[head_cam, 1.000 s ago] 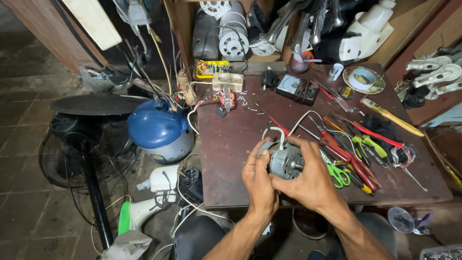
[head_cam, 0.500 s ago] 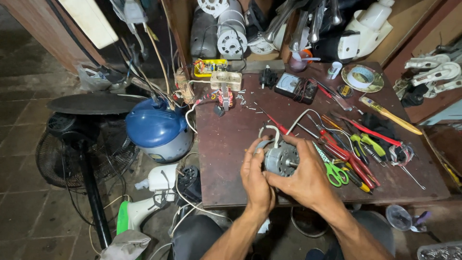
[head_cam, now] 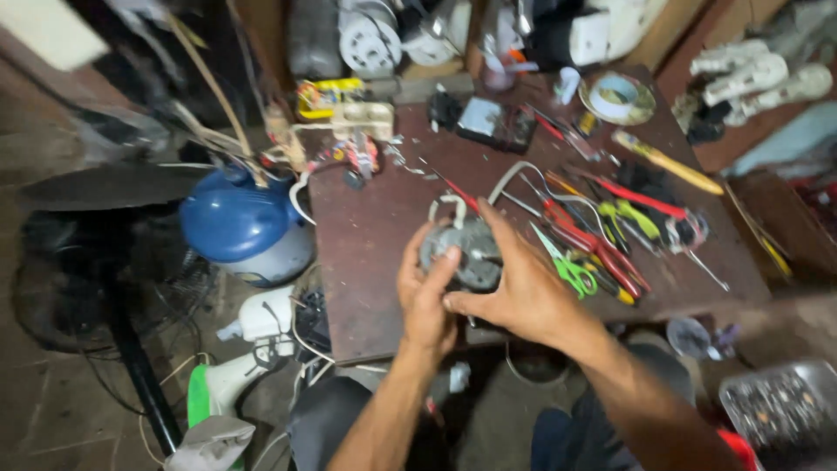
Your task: The person is disassembling a fan motor at a workbench, using a screwdriver to remove screws and pry open the housing to access internal components.
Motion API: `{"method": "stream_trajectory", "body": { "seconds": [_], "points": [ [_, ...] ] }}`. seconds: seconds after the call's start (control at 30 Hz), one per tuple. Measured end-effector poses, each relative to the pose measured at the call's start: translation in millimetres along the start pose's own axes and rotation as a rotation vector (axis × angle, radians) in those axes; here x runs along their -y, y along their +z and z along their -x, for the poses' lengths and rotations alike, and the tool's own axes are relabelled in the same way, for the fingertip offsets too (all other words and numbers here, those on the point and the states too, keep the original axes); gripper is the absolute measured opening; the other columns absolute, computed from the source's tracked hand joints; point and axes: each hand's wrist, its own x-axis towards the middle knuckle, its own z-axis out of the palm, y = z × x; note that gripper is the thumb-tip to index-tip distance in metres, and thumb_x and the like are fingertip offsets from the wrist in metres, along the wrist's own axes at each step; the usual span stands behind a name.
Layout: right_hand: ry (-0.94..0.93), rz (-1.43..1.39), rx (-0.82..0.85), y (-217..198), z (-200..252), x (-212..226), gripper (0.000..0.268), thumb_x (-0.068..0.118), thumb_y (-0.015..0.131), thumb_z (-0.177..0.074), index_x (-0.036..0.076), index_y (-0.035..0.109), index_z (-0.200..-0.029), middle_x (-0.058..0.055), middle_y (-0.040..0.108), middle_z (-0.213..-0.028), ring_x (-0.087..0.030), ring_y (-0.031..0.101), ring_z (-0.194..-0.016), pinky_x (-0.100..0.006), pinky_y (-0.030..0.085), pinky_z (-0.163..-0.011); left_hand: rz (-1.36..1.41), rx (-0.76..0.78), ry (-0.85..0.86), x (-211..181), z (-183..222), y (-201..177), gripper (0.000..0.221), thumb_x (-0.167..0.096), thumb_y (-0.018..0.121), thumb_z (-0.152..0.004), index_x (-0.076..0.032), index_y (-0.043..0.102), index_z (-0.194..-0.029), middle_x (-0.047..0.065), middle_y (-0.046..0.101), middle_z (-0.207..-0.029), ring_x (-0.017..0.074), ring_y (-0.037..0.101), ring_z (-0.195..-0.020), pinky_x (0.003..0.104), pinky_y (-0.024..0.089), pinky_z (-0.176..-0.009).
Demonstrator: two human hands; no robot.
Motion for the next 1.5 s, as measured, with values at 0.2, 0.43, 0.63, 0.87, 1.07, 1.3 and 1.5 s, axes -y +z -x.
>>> {"method": "stream_trajectory", "body": {
  "seconds": [0.2, 0.43, 0.63, 0.87, 1.07, 1.3, 1.5],
  "points": [
    [-0.001, -0.236, -0.001, -60.7, 64.7, -1.9, 0.103, 0.024, 0.088, -0.066, 0.011, 0.034, -0.152, -0.012, 0.032, -0.162, -0.019, 0.032, -0.148, -0.036, 0.034, -0.115, -0.026, -0.069, -0.046, -9.8, -16.5, -21.3, 0.053, -0.003, 0.074, -0.075, -0.004, 0.061, -0.126, 0.016, 0.072, -0.104, 0.0256, 0.07, -0.087, 0.036, 0.058, -0.08],
    [0.223, -0.382, -0.496, -107.5, 172.7, -69.4, 0.055, -0.01, 0.067, -0.078, -0.003, 0.057, -0.132, -0.019, 0.068, -0.121, -0.024, 0.069, -0.106, -0.033, 0.056, -0.101, -0.872, -0.095, 0.425, -39.3, -20.9, -25.9, 0.053, -0.019, 0.077, -0.079, -0.007, 0.06, -0.127, 0.006, 0.067, -0.11, 0.0127, 0.063, -0.095, 0.024, 0.052, -0.088],
    [0.335, -0.333, -0.736, -95.9, 227.7, -111.2, 0.032, -0.006, 0.067, -0.089, -0.006, 0.062, -0.121, -0.016, 0.067, -0.118, -0.019, 0.065, -0.105, -0.028, 0.056, -0.102, -0.981, -0.129, 0.424, -29.1, -29.4, -31.5, 0.046, -0.026, 0.072, -0.082, -0.007, 0.06, -0.122, 0.005, 0.064, -0.102, 0.0126, 0.06, -0.088, 0.025, 0.05, -0.081],
    [0.525, -0.292, -1.016, -111.7, 284.7, -193.0, 0.022, 0.001, 0.069, -0.099, 0.009, 0.064, -0.119, -0.004, 0.07, -0.116, -0.007, 0.067, -0.103, -0.019, 0.056, -0.094, -1.437, -0.031, 0.559, -22.6, -26.5, -36.4, 0.05, -0.036, 0.057, -0.099, 0.0, 0.051, -0.133, 0.025, 0.063, -0.122, 0.0381, 0.059, -0.111, 0.046, 0.042, -0.092],
    [1.193, -0.347, -0.343, -40.4, 284.7, -266.6, 0.106, 0.019, 0.085, -0.064, 0.016, 0.033, -0.156, -0.007, 0.045, -0.155, -0.024, 0.042, -0.142, -0.036, 0.032, -0.116, -1.592, -0.125, 0.281, -38.1, 8.8, -6.8, 0.079, -0.059, 0.051, -0.099, 0.001, 0.039, -0.148, 0.026, 0.048, -0.145, 0.0394, 0.045, -0.133, 0.045, 0.03, -0.109],
    [1.078, -0.37, -0.515, 103.4, 262.1, -364.4, 0.11, 0.028, 0.102, -0.048, 0.002, 0.05, -0.142, -0.032, 0.062, -0.129, -0.049, 0.054, -0.126, -0.058, 0.041, -0.108, -1.954, -0.152, 0.023, -64.1, 34.4, 26.5, 0.099, -0.077, 0.037, -0.096, -0.002, 0.018, -0.158, 0.038, 0.033, -0.151, 0.0605, 0.043, -0.131, 0.07, 0.033, -0.104],
    [0.903, -0.373, -0.825, 125.4, 235.7, -338.8, 0.093, 0.019, 0.092, -0.058, 0.003, 0.046, -0.137, -0.02, 0.055, -0.137, -0.031, 0.05, -0.129, -0.037, 0.037, -0.113, -1.939, -0.03, 0.244, -144.6, 85.4, 44.9, 0.085, -0.065, 0.041, -0.092, -0.008, 0.031, -0.154, 0.024, 0.027, -0.159, 0.0483, 0.037, -0.135, 0.066, 0.035, -0.097]
  ]
}}
